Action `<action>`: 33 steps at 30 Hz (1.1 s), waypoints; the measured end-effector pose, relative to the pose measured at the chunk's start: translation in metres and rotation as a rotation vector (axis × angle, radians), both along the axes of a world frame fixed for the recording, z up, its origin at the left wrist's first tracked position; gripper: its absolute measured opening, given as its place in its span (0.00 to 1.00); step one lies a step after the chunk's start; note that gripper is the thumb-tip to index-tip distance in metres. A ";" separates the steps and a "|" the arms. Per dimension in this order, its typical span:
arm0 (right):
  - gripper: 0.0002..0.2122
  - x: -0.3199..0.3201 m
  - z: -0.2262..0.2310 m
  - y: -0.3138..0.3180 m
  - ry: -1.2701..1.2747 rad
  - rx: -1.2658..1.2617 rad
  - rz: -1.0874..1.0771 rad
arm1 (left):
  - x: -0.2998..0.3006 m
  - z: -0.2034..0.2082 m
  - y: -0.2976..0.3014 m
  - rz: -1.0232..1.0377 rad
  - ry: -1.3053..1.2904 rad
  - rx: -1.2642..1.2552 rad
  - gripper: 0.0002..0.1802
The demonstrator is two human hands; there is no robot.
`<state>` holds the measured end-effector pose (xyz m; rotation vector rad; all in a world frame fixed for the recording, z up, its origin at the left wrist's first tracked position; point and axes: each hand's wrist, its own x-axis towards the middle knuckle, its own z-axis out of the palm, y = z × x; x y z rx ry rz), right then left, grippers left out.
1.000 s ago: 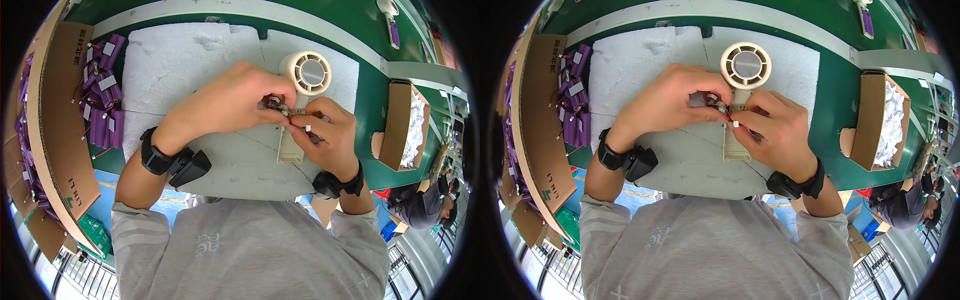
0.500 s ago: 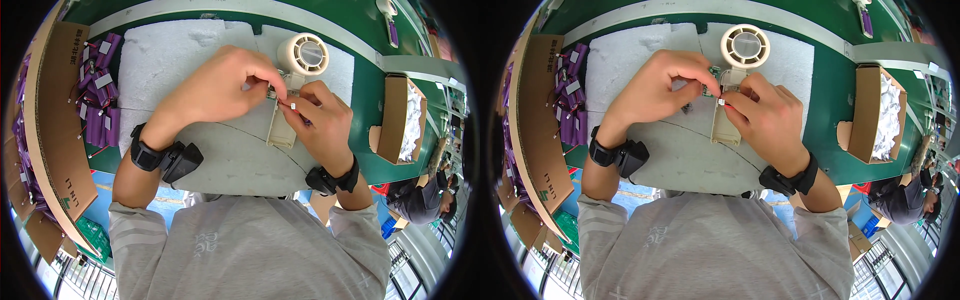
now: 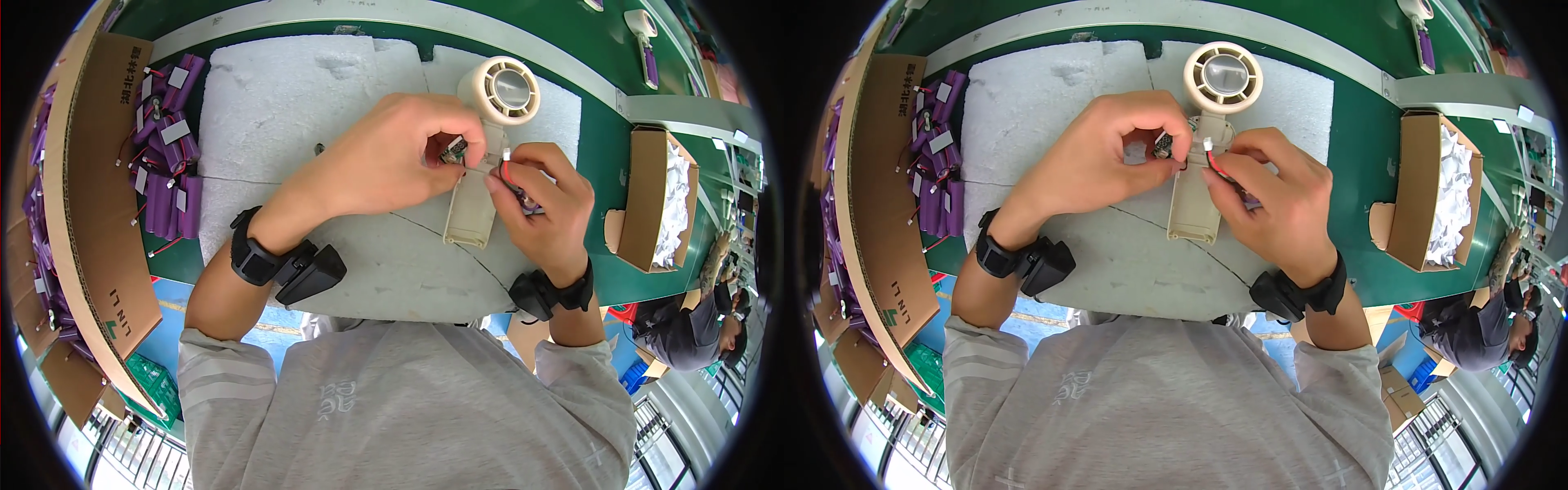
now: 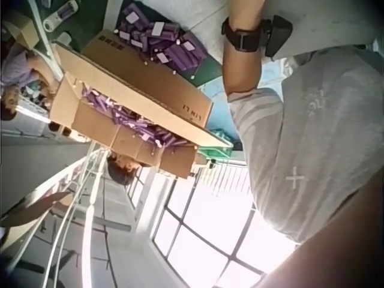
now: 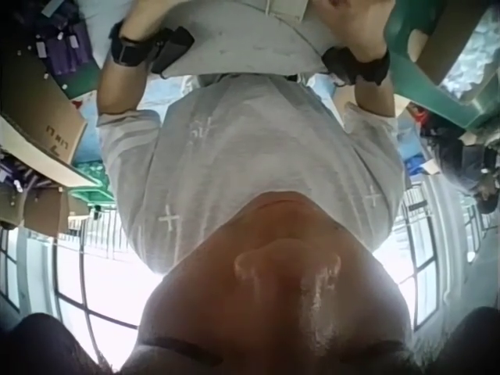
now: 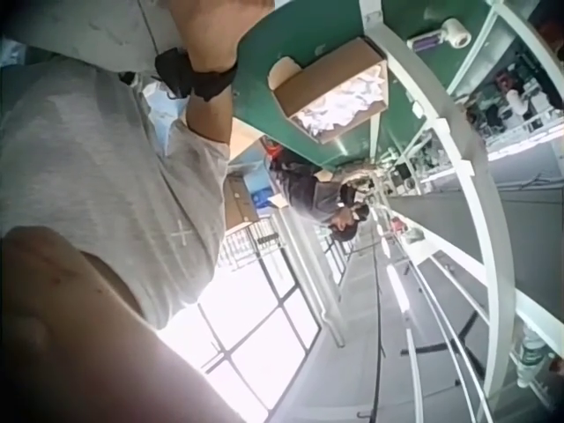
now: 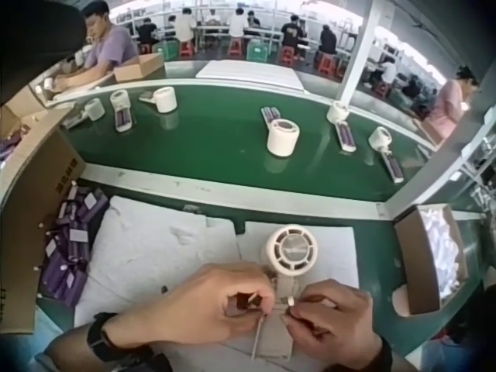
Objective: Assembling batteries and circuit boards into plastic housings on a production line.
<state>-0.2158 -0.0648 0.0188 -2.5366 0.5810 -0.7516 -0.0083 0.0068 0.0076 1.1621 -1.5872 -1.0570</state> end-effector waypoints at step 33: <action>0.03 -0.001 0.001 -0.001 -0.001 0.293 -0.056 | 0.004 0.000 -0.003 -0.038 0.029 0.112 0.06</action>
